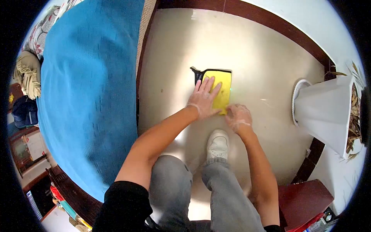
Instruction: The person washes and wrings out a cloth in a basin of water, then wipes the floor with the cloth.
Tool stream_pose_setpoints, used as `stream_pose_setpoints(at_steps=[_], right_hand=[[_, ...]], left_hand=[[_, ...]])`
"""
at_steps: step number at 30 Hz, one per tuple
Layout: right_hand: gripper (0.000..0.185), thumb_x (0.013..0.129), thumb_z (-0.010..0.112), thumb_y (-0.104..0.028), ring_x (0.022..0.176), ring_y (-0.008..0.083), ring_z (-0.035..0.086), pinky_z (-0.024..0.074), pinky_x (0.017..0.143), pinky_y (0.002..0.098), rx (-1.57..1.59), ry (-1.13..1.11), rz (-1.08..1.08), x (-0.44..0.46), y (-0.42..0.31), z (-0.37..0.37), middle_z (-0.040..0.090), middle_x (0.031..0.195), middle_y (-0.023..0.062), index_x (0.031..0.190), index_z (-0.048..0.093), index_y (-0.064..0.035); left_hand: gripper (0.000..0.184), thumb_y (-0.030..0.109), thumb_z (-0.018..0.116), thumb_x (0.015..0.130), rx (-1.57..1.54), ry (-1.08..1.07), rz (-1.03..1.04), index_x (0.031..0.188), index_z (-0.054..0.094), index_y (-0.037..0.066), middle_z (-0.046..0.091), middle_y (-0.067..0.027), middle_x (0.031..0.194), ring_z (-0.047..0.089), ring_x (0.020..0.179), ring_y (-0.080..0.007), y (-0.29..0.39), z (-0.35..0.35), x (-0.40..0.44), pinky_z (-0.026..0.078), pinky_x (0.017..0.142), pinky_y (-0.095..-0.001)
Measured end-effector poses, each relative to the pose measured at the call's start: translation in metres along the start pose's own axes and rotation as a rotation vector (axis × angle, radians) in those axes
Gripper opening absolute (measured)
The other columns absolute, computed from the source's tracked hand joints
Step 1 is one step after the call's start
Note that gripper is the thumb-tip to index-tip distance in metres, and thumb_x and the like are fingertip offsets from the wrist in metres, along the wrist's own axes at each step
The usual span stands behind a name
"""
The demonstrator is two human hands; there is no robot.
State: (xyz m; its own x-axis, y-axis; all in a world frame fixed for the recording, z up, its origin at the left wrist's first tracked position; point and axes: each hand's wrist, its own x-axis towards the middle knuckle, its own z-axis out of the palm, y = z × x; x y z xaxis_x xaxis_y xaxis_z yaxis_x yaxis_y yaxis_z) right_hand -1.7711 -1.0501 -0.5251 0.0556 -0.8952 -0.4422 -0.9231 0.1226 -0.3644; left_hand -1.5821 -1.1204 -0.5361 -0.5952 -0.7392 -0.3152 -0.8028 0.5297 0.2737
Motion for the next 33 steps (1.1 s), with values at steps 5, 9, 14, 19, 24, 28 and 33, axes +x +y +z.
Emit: stream_pose_setpoints(at_steps=[5, 9, 14, 19, 24, 28, 33], right_hand=[[0.027, 0.084, 0.065, -0.025, 0.109, 0.0338, 0.06, 0.0464, 0.097, 0.044, 0.194, -0.063, 0.072, -0.019, 0.002, 0.015, 0.068, 0.109, 0.0138, 0.108, 0.07, -0.0145], [0.025, 0.086, 0.063, -0.024, 0.107, 0.0354, 0.061, 0.0479, 0.095, 0.0452, 0.183, -0.099, 0.01, -0.023, -0.014, 0.018, 0.067, 0.109, 0.0168, 0.109, 0.069, -0.0139], [0.027, 0.09, 0.061, -0.026, 0.105, 0.0361, 0.061, 0.0494, 0.092, 0.0456, 0.184, -0.219, -0.077, -0.001, -0.028, 0.025, 0.067, 0.107, 0.0171, 0.113, 0.067, -0.0142], [0.026, 0.09, 0.062, -0.022, 0.101, 0.0326, 0.065, 0.0507, 0.09, 0.0422, 0.167, -0.316, -0.082, 0.008, -0.047, 0.019, 0.069, 0.106, 0.014, 0.114, 0.066, -0.013], [0.025, 0.088, 0.065, -0.018, 0.099, 0.0304, 0.067, 0.0518, 0.089, 0.0393, 0.17, -0.316, -0.069, 0.005, -0.031, 0.023, 0.071, 0.107, 0.0125, 0.112, 0.067, -0.0109], [0.025, 0.087, 0.065, -0.017, 0.096, 0.0278, 0.068, 0.0529, 0.088, 0.0372, 0.286, -0.236, 0.015, 0.006, -0.026, -0.002, 0.071, 0.105, 0.0122, 0.111, 0.068, -0.0102], [0.025, 0.089, 0.065, -0.026, 0.094, 0.0288, 0.069, 0.0528, 0.085, 0.0377, 0.461, -0.149, 0.102, 0.006, -0.012, 0.007, 0.072, 0.102, 0.0137, 0.108, 0.069, -0.0104]], left_hand=[[0.088, 0.052, 0.057, 0.087, 0.081, 0.023, -0.024, 0.157, 0.019, 0.014, 0.012, -0.0186, 0.163, 0.01, 0.151, -0.0359, 0.002, 0.009, 0.019, 0.008, 0.121, -0.0515], [0.08, 0.041, 0.055, 0.088, 0.032, 0.109, -0.128, 0.156, 0.023, 0.011, 0.015, -0.0163, 0.163, 0.01, 0.151, -0.0348, -0.003, 0.039, -0.001, 0.01, 0.122, -0.0509], [0.085, 0.04, 0.059, 0.085, -0.038, 0.179, -0.456, 0.153, 0.025, 0.002, 0.018, -0.0205, 0.161, 0.015, 0.15, -0.0375, -0.012, 0.069, -0.094, 0.01, 0.121, -0.0518], [0.088, 0.039, 0.062, 0.081, -0.053, 0.147, -0.665, 0.15, 0.028, -0.004, 0.018, -0.0279, 0.159, 0.018, 0.147, -0.0436, -0.022, 0.08, -0.138, 0.014, 0.12, -0.0554], [0.087, 0.044, 0.052, 0.09, -0.01, 0.463, -0.636, 0.153, 0.017, -0.005, 0.014, -0.0293, 0.159, 0.012, 0.149, -0.044, -0.128, 0.046, -0.03, 0.008, 0.121, -0.0534], [0.088, 0.049, 0.054, 0.088, 0.069, 0.479, -0.695, 0.151, 0.025, -0.005, 0.02, -0.0294, 0.158, 0.019, 0.147, -0.0438, -0.111, 0.044, -0.013, 0.015, 0.121, -0.0513], [0.09, 0.044, 0.06, 0.085, -0.075, 0.236, -0.629, 0.149, 0.024, -0.008, 0.019, -0.0302, 0.157, 0.015, 0.147, -0.0468, -0.032, 0.073, -0.122, 0.014, 0.12, -0.0555]])
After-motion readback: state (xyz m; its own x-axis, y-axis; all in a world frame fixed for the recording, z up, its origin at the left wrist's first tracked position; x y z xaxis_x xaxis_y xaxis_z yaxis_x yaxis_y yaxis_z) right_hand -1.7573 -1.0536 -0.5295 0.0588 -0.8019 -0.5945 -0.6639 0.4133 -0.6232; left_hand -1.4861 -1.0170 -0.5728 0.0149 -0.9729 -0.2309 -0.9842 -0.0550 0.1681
